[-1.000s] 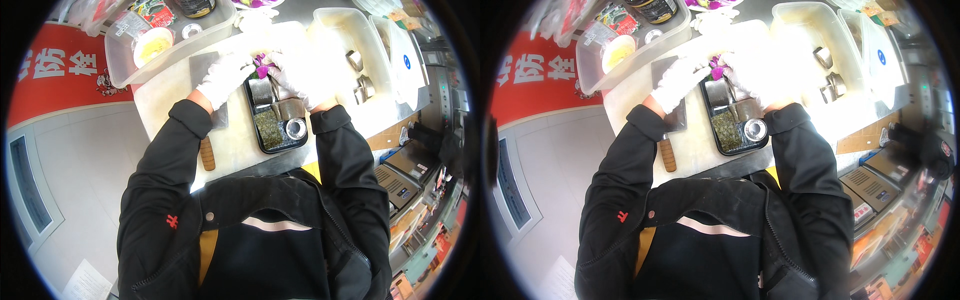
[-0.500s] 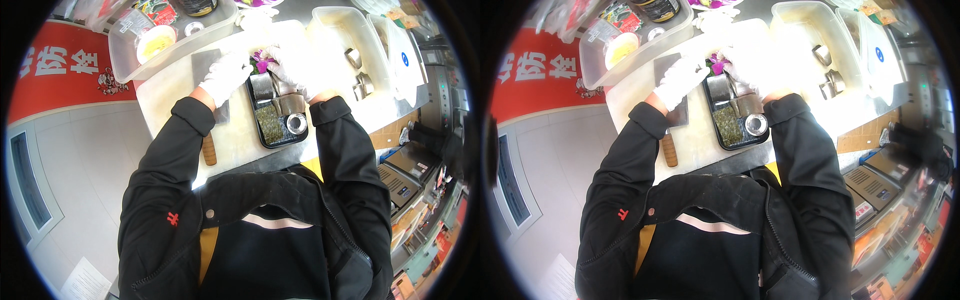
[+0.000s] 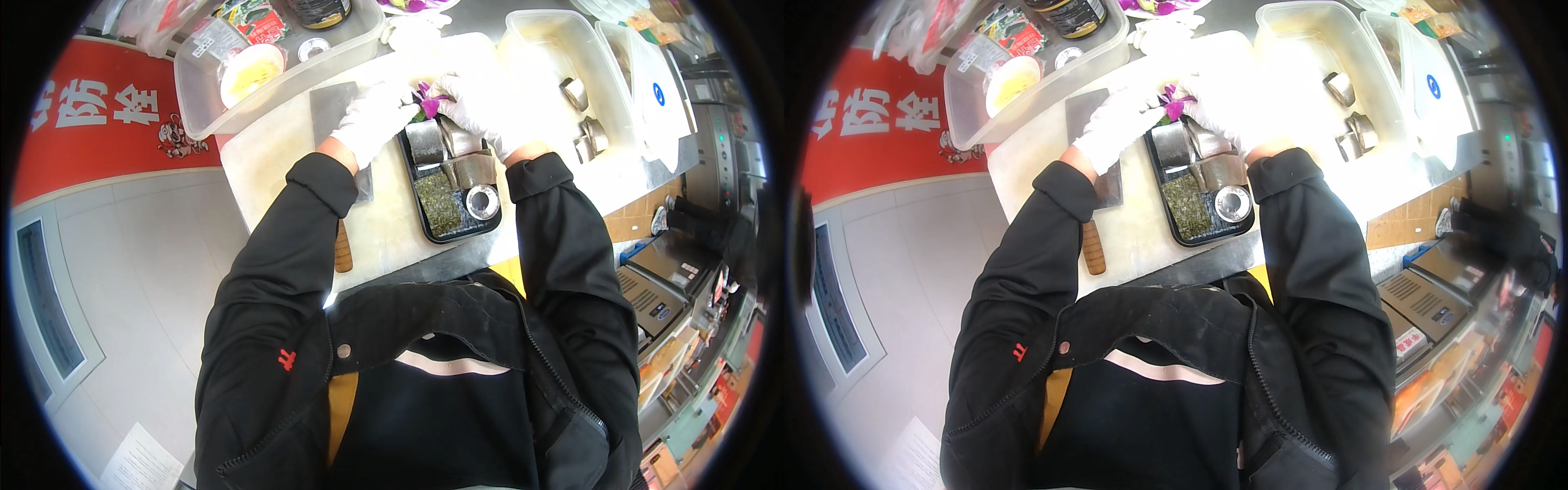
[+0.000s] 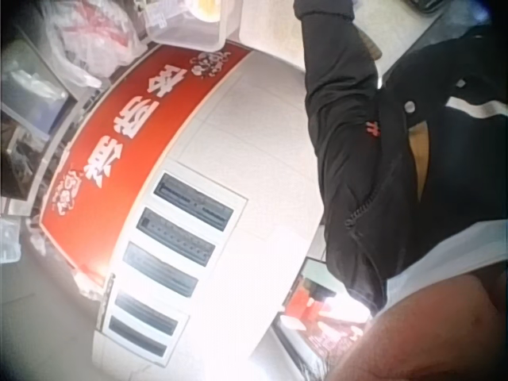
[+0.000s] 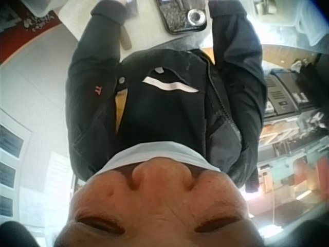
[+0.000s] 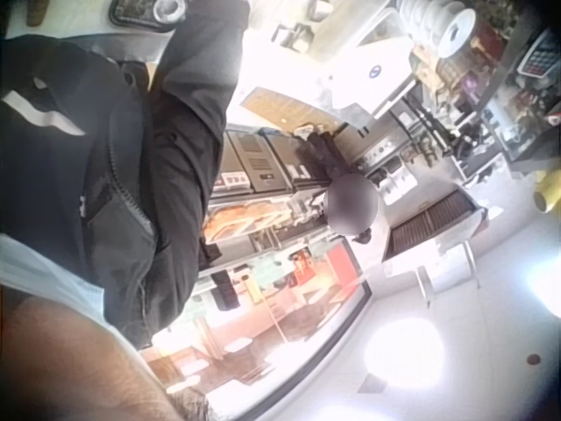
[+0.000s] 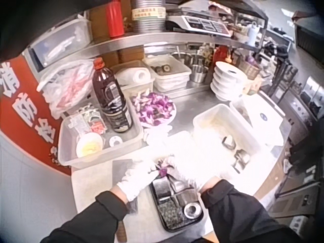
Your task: The person assembles a sushi roll by placing nori and wasabi on a black tray, adding a purple flower garnish, and pouring sauce into a small cup. They handle pre-cut fish pieces and arrange them on the tray before finishing with the garnish and sauce.
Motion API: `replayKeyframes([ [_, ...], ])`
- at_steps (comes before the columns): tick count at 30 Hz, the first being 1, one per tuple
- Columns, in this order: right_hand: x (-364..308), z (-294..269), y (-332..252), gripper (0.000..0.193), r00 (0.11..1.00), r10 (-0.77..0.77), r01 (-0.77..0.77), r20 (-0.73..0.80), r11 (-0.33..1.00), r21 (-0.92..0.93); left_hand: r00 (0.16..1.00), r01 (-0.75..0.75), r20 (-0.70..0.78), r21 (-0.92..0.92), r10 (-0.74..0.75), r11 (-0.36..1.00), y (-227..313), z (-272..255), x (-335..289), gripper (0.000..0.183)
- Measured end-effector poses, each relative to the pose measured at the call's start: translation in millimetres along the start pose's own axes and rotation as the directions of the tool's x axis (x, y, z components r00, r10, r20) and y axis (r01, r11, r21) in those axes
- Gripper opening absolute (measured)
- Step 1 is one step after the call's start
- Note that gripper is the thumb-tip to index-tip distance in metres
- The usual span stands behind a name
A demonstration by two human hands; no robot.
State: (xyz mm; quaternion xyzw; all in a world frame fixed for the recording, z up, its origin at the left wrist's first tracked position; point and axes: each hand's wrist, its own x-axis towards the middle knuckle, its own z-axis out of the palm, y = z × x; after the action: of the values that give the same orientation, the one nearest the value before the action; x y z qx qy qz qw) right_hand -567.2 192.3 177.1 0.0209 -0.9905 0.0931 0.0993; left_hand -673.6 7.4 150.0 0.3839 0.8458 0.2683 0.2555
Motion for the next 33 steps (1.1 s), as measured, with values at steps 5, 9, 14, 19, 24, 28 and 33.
replayKeyframes([
  [5,1.8,9.8,2.3,0.014,0.997,0.012,-0.019,0.070,0.993,0.112,0.986,-0.159,-0.055,-0.005,0.158,0.987,-6.1,1.5,1.0,0.031],
  [9,1.2,16.5,-0.6,0.014,0.987,0.056,-0.079,0.150,0.985,0.153,0.995,-0.105,0.005,0.053,0.104,0.993,-5.0,-3.1,2.1,0.029],
  [14,-4.1,9.1,-6.1,0.017,0.998,-0.018,0.012,0.063,0.995,0.096,0.994,-0.108,-0.038,-0.172,0.103,0.979,-8.2,-4.4,-2.2,0.030],
  [19,-2.4,2.0,-9.4,0.019,0.995,-0.067,0.064,-0.071,0.997,-0.040,0.993,-0.107,-0.065,-0.172,0.097,0.979,-28.8,-3.2,-0.2,0.036],
  [24,8.8,0.0,-10.4,0.021,0.999,-0.033,0.035,0.029,0.996,-0.078,0.952,-0.276,-0.224,-0.319,0.211,0.907,-36.2,-5.3,10.2,0.045],
  [28,9.8,0.3,-13.9,0.024,0.999,-0.025,0.025,-0.044,1.000,-0.001,0.968,-0.200,-0.202,-0.252,0.151,0.947,-19.3,10.8,1.8,0.042],
  [33,4.3,-2.1,-9.7,0.032,0.996,-0.028,0.013,0.081,0.984,0.177,0.995,-0.028,-0.100,-0.268,0.002,0.963,-8.1,17.9,-2.8,0.036],
])
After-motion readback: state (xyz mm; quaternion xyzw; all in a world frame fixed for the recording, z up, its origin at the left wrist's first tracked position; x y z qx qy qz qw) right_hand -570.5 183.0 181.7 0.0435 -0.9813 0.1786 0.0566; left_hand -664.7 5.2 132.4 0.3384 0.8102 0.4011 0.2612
